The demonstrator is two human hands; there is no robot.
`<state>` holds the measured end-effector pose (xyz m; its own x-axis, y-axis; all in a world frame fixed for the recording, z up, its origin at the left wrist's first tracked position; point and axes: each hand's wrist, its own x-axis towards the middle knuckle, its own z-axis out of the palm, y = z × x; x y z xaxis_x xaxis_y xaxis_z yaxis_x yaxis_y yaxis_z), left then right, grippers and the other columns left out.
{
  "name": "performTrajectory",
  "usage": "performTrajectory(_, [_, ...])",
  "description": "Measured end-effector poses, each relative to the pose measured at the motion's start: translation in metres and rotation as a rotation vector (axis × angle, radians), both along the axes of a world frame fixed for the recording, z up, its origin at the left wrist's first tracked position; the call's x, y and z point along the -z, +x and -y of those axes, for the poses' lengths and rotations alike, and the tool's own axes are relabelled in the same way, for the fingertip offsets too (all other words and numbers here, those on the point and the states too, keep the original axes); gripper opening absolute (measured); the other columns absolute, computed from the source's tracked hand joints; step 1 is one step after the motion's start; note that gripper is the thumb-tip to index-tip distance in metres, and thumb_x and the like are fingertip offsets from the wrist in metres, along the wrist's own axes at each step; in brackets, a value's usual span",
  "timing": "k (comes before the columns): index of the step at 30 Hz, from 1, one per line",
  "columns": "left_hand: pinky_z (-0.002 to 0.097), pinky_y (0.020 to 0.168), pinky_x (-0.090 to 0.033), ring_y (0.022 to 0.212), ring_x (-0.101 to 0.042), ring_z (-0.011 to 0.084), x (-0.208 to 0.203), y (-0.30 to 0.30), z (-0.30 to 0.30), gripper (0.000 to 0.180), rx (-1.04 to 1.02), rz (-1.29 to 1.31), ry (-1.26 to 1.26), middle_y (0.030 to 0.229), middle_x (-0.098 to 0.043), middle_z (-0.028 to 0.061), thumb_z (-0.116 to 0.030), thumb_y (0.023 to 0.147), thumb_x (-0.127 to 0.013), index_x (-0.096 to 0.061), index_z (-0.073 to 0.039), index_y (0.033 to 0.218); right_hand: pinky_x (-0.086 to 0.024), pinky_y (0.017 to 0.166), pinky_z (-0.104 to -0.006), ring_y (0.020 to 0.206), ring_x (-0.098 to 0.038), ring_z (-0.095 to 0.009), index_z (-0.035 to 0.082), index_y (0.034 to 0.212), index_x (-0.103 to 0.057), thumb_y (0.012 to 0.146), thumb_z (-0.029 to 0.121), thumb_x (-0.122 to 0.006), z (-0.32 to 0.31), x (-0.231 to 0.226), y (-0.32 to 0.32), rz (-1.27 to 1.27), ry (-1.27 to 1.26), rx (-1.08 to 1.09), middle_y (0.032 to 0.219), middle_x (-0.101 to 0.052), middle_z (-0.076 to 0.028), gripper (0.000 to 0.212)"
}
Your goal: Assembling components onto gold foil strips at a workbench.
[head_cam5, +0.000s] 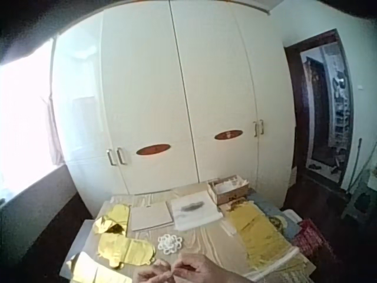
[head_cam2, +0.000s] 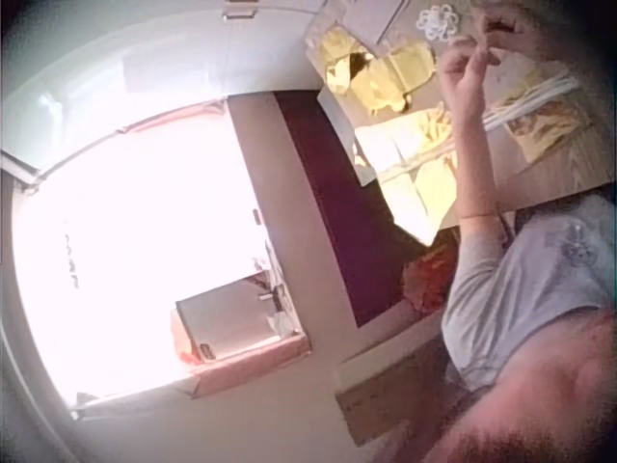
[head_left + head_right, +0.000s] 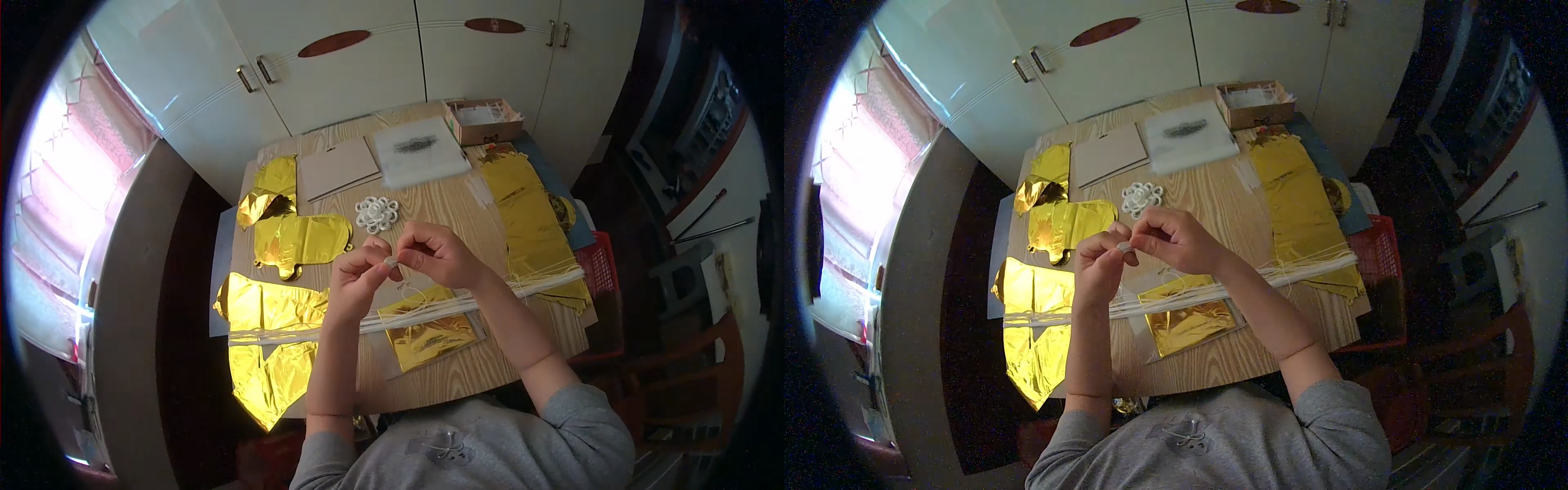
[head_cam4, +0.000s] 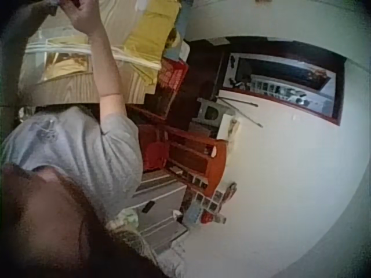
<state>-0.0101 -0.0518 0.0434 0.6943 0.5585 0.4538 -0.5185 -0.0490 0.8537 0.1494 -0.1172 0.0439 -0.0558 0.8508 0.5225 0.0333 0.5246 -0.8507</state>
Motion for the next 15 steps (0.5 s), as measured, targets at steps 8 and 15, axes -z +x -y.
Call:
performTrajectory(8, [0.026, 0.083, -0.037, 0.084, -0.046, 0.0132, 0.002, 0.008, 0.005, 0.019, -0.05, 0.078, -0.163, 0.09, -0.06, 0.0056, -0.006, 0.083, -0.053, -0.062, 0.003, 0.098, -0.04, 0.056, -0.0209, 0.065, -0.048, -0.004, 0.005, 0.087, -0.057, 0.084, 0.011, -0.059, -0.006, 0.01, -0.006, -0.119, -0.143, 0.079, 0.074, -0.055, 0.001, 0.007])
performTrajectory(15, [0.0241, 0.077, -0.036, 0.079, -0.044, 0.0136, 0.005, 0.009, -0.006, 0.017, -0.446, -0.164, 0.301, 0.085, -0.054, 0.0046, -0.001, 0.081, -0.054, -0.061, 0.0, 0.096, -0.046, 0.054, -0.0295, 0.065, -0.06, -0.018, 0.005, 0.08, -0.059, 0.075, 0.008, -0.064, 0.007, -0.014, -0.008, 0.463, 0.22, 0.474, 0.074, -0.057, -0.008, 0.008])
